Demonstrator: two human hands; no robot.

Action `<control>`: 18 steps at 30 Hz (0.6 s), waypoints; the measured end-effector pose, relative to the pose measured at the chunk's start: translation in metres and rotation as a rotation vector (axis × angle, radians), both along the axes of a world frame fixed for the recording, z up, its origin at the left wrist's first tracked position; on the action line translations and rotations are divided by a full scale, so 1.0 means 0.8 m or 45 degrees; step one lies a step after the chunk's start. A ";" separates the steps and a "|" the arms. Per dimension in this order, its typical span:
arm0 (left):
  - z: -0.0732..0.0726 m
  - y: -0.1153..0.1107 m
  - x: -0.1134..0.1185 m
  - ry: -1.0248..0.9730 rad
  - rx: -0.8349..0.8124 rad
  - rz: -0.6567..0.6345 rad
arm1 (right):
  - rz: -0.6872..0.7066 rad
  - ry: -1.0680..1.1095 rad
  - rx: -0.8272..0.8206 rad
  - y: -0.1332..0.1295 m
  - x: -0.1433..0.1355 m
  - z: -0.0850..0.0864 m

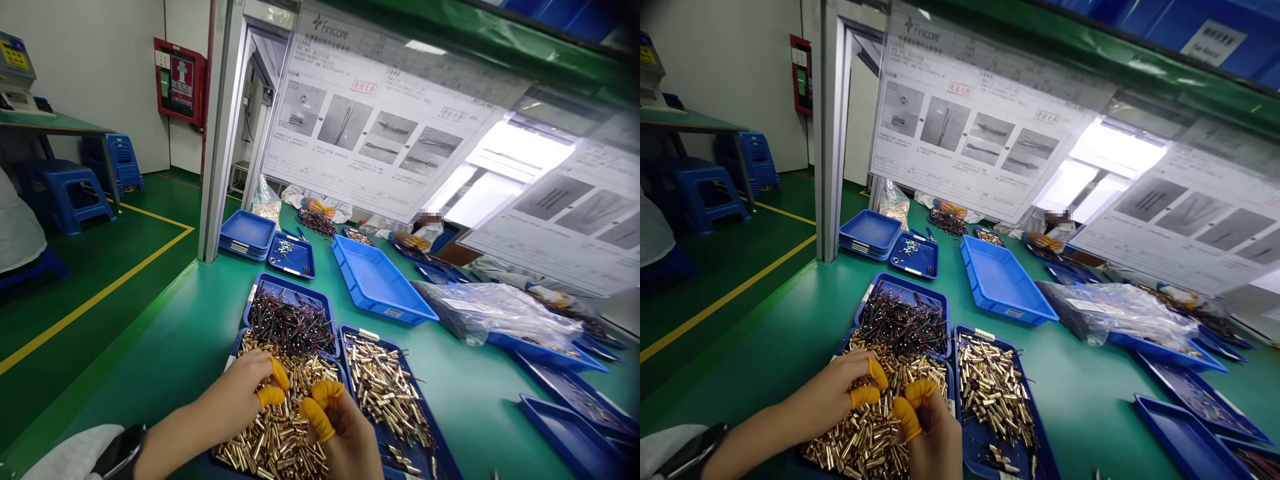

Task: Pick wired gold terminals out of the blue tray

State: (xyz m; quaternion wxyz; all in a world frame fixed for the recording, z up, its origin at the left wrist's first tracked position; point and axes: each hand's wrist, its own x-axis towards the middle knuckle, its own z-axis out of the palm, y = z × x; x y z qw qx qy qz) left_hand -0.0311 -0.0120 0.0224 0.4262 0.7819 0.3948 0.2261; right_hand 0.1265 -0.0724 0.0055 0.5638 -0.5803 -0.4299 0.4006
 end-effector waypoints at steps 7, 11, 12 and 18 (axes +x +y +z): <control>-0.016 0.003 -0.005 0.301 0.508 -0.367 | -0.059 -0.061 0.043 0.000 0.005 -0.005; -0.014 0.000 0.000 0.303 0.624 -0.473 | -0.012 -0.149 0.112 0.000 0.004 -0.011; -0.014 0.000 0.000 0.315 0.636 -0.476 | 0.000 -0.178 0.119 0.000 0.004 -0.012; -0.010 -0.004 -0.003 0.173 0.452 -0.348 | 0.051 -0.431 0.170 -0.001 0.008 -0.014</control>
